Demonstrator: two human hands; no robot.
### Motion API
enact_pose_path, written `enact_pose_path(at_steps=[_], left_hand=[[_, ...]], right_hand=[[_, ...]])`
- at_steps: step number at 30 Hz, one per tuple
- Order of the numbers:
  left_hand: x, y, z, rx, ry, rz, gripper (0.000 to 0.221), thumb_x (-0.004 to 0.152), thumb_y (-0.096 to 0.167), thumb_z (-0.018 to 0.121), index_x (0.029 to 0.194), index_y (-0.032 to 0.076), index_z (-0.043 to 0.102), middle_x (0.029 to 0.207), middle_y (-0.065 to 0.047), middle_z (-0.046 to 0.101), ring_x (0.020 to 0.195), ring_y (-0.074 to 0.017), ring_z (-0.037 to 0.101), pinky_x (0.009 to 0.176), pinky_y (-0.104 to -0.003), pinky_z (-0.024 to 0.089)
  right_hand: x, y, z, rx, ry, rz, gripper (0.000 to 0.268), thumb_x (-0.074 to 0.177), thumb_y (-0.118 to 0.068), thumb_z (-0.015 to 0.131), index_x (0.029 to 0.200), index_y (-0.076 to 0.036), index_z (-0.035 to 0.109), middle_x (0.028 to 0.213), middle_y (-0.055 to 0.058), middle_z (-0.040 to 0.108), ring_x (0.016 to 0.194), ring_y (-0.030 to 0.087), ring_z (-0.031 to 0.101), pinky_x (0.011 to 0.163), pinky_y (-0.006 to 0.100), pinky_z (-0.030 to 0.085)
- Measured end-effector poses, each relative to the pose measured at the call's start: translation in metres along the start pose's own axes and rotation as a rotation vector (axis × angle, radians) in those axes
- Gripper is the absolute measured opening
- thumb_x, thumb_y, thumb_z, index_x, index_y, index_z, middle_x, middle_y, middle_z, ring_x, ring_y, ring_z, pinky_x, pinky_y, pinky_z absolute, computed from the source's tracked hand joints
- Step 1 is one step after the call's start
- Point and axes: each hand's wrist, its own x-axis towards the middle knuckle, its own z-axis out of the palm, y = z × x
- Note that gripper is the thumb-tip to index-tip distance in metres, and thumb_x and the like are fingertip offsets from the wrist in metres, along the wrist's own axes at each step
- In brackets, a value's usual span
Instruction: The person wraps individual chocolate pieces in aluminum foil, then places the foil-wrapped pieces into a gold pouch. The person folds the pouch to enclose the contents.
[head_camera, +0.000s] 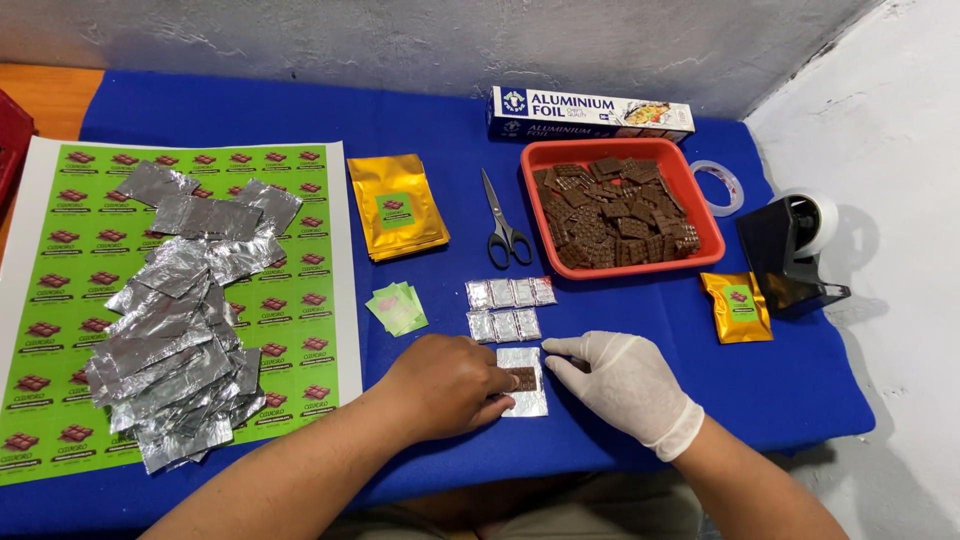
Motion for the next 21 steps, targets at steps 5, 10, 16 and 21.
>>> enact_pose_path(at_steps=[5,10,16,21], left_hand=[[-0.002,-0.002,0.006,0.006,0.008,0.013,0.020,0.090,0.037,0.064,0.091,0.024,0.078,0.071,-0.005,0.070,0.071,-0.0266,0.071,0.061,-0.040,0.060],[0.000,0.001,-0.003,-0.010,-0.028,-0.001,0.020,0.090,0.036,0.064,0.092,0.024,0.079,0.071,-0.006,0.071,0.072,-0.0275,0.071,0.062,-0.039,0.060],[-0.001,0.001,-0.001,-0.003,-0.020,0.003,0.019,0.089,0.035,0.065,0.091,0.023,0.079,0.071,-0.007,0.071,0.072,-0.0286,0.072,0.061,-0.041,0.060],[0.000,0.001,0.000,-0.012,-0.024,-0.002,0.020,0.089,0.034,0.064,0.091,0.022,0.079,0.071,-0.008,0.071,0.071,-0.0291,0.072,0.062,-0.040,0.060]], right_hand=[[-0.004,0.003,0.022,0.173,0.084,0.082,0.022,0.091,-0.029,0.072,0.109,-0.030,0.084,0.066,-0.001,0.073,0.061,0.008,0.067,0.054,0.019,0.057],[-0.004,-0.003,0.026,0.309,0.155,0.097,0.018,0.090,-0.027,0.076,0.103,-0.022,0.086,0.064,0.003,0.070,0.060,0.009,0.063,0.051,0.019,0.055],[0.005,0.002,0.035,0.422,0.208,0.101,0.012,0.086,-0.024,0.080,0.093,-0.016,0.087,0.059,0.002,0.066,0.059,0.009,0.061,0.051,0.019,0.054],[0.007,0.003,0.037,0.416,0.202,0.090,0.012,0.087,-0.023,0.076,0.081,-0.015,0.082,0.059,0.000,0.063,0.058,0.009,0.059,0.052,0.021,0.054]])
